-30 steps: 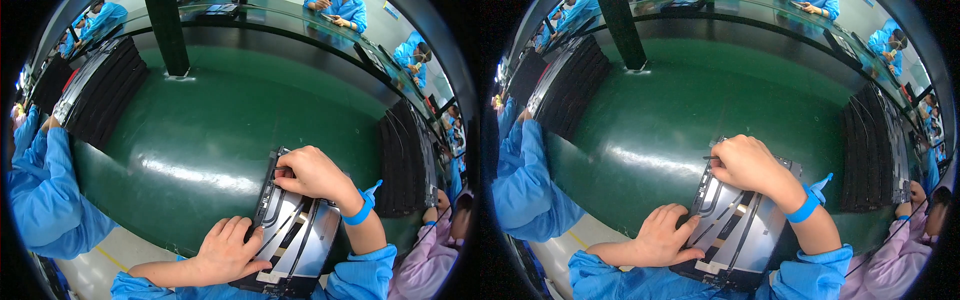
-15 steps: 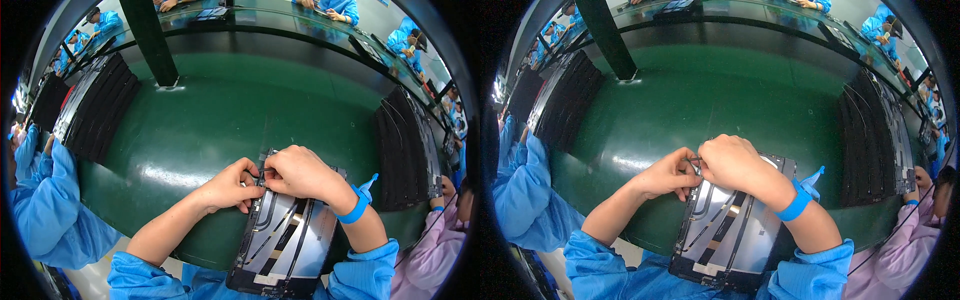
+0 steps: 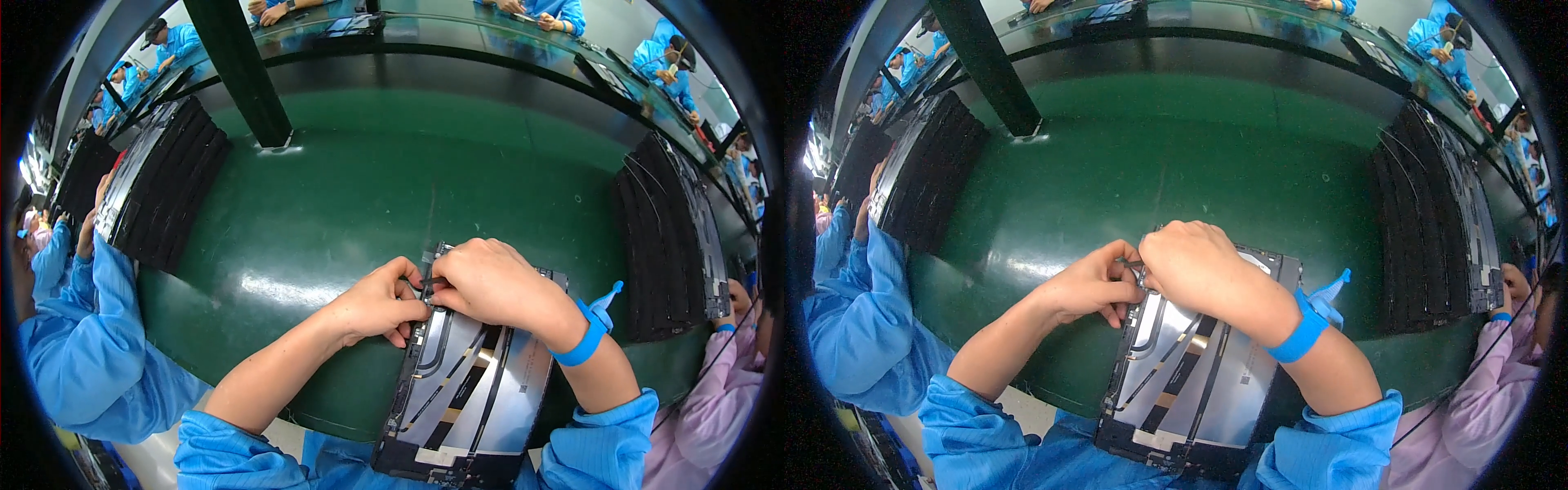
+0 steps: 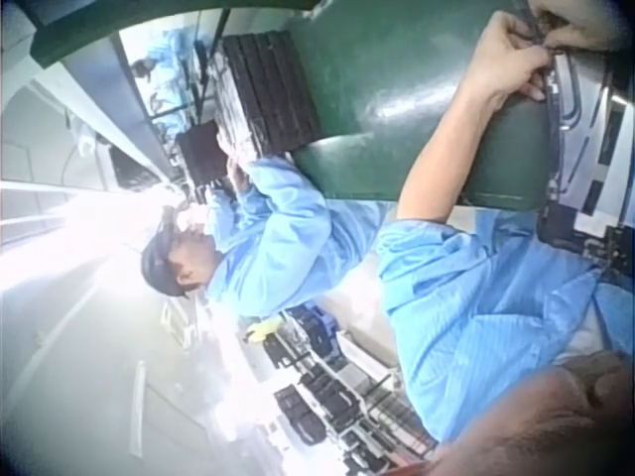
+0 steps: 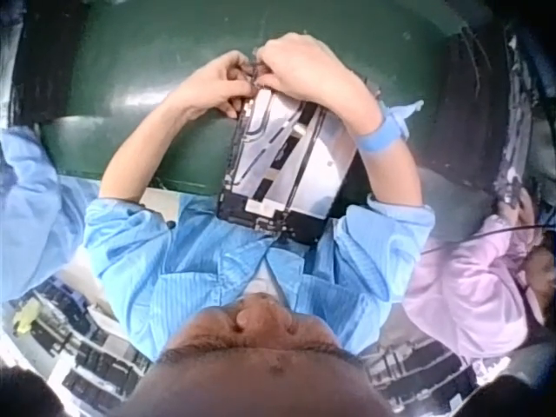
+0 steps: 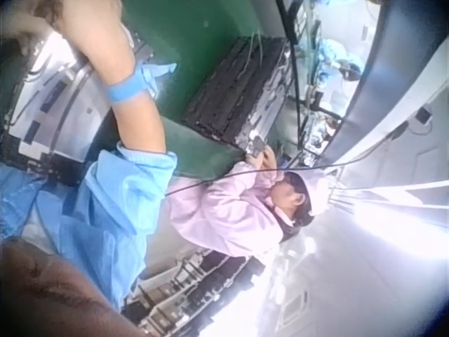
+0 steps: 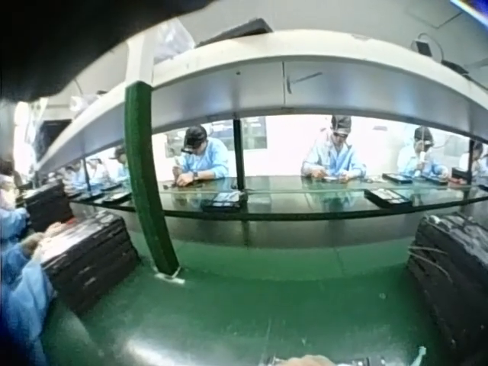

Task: The person assembles internal electronic components inside a tablet device, connecting ribbon cables to the motherboard and battery using tweezers.

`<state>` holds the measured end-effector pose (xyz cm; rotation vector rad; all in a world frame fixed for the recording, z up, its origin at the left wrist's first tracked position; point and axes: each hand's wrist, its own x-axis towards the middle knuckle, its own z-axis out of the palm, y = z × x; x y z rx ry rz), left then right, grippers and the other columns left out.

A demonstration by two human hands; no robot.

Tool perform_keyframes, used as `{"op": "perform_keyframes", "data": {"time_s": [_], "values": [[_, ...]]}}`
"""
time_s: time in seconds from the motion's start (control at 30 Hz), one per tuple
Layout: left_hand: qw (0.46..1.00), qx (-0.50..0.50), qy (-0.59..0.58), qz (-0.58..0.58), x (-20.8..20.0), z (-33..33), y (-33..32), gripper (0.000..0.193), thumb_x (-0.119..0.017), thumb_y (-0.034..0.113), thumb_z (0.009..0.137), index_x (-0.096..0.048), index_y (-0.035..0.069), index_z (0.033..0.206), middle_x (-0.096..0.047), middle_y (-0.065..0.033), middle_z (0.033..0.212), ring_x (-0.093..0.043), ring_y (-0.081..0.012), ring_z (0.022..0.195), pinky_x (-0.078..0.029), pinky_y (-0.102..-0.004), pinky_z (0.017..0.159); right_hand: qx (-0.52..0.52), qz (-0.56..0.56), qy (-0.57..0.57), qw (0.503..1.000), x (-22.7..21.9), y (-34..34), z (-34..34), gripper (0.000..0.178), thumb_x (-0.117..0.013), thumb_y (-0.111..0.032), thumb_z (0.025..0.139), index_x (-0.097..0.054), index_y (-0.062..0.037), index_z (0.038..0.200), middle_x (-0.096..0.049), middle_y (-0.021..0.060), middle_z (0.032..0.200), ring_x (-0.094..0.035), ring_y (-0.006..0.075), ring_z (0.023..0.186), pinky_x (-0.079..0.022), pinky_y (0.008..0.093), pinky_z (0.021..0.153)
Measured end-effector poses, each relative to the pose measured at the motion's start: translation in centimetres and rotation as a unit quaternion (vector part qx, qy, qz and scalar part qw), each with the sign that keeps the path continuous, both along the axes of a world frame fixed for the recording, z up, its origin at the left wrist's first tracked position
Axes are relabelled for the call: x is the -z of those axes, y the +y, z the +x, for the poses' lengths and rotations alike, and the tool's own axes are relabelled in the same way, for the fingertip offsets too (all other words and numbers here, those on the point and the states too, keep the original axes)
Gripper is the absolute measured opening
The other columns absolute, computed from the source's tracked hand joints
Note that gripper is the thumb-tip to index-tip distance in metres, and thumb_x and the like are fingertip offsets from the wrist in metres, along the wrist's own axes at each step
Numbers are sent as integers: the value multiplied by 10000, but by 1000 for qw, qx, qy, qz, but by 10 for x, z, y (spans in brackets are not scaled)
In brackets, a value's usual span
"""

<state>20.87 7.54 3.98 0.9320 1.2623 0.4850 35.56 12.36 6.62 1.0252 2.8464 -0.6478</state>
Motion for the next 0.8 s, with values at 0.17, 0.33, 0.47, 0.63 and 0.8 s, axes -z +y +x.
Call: {"op": "perform_keyframes", "data": {"time_s": [0.17,0.33,0.47,0.63,0.8], "values": [[1000,-13,-5,4,-1,0,0,313,-570,55,658,-362,4,887,-469,-63,651,-494,-100,497,-450,-217,394,-23,222,288,931,-22,-15,14,177,-513,-193,738,-585,-31,750,-523,110,648,-539,251,657,-425,304,605],[1000,11,-12,9,0,-3,0,285,-540,45,688,-347,18,896,-490,-41,627,-497,-97,508,-446,-213,416,92,-262,340,898,-22,-35,32,182,-518,-159,764,-561,14,799,-564,86,704,-553,176,624,-447,235,578],[1000,4,-19,9,2,-3,-1,299,-553,51,681,-350,10,896,-489,-45,629,-494,-98,507,-439,-213,411,194,-474,391,765,14,-53,31,153,-588,-32,709,-536,27,840,-569,74,776,-554,122,714,-455,217,638],[999,9,-31,16,5,-4,1,317,-562,60,669,-350,3,898,-484,-48,627,-491,-99,503,-437,-213,408,201,-398,409,797,33,-69,28,124,-585,-52,718,-518,19,794,-580,82,770,-558,121,707,-455,219,633],[999,10,-32,24,9,-7,0,335,-576,69,654,-355,-4,895,-477,-51,622,-492,-103,501,-438,-218,405,154,-279,381,868,41,-71,29,117,-591,-55,710,-524,1,788,-599,83,737,-572,118,675,-451,211,600]]}}
